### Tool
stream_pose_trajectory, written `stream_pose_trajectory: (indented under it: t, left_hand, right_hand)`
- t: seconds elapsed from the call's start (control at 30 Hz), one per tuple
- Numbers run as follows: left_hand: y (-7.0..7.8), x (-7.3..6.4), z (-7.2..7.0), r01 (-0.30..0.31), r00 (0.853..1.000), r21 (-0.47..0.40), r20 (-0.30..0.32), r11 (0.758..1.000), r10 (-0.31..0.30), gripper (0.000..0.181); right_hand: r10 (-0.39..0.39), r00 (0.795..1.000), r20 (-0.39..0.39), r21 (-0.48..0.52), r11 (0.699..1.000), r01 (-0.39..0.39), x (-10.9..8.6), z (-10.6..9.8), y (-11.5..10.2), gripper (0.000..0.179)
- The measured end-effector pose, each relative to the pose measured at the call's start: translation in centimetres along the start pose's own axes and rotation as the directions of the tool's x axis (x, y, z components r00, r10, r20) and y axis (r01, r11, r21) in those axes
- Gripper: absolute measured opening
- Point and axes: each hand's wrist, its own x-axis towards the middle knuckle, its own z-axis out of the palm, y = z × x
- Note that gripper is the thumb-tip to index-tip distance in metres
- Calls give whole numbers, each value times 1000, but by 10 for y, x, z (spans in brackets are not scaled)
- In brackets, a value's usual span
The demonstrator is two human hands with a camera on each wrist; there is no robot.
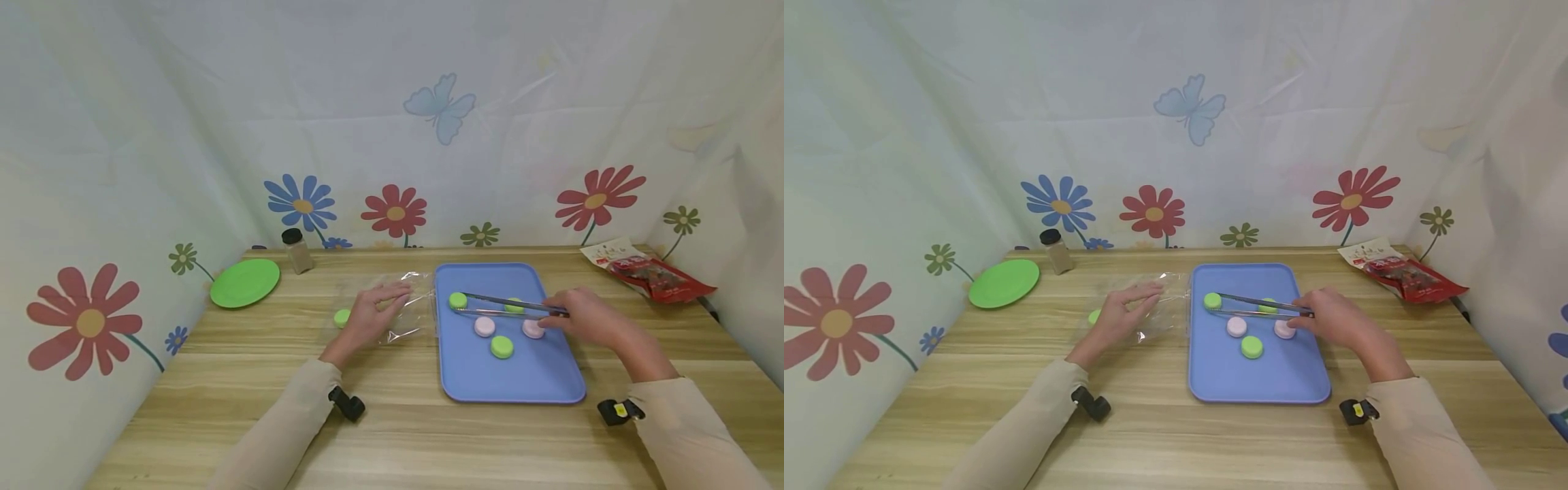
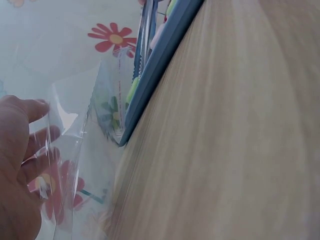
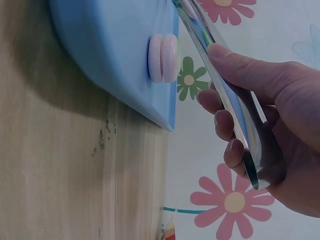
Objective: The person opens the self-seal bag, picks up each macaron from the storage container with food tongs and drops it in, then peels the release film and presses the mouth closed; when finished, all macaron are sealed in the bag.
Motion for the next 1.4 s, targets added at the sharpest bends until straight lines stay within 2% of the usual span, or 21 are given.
stream_pose_trajectory:
  t: [0.5, 0.97, 1.2, 1.4]
  left_hand:
    - [1, 0, -1, 40, 999, 4, 10, 999, -40, 25]
    - [1, 0, -2, 50, 999, -1, 12, 999, -50, 25]
    - [1, -1, -2, 41, 999, 7, 8, 999, -41, 24]
    - [2, 0, -2, 11, 1000, 14, 6, 1000, -11, 24]
  right_hand:
    - [-12, 1000, 7, 90, 996, 11, 0, 6, 11, 45]
    - [-28, 999, 29, 96, 995, 25, 1, 7, 17, 40]
    - [-30, 1000, -2, 110, 993, 30, -1, 5, 16, 40]
    - [-22, 1000, 1, 112, 993, 21, -2, 0, 6, 41]
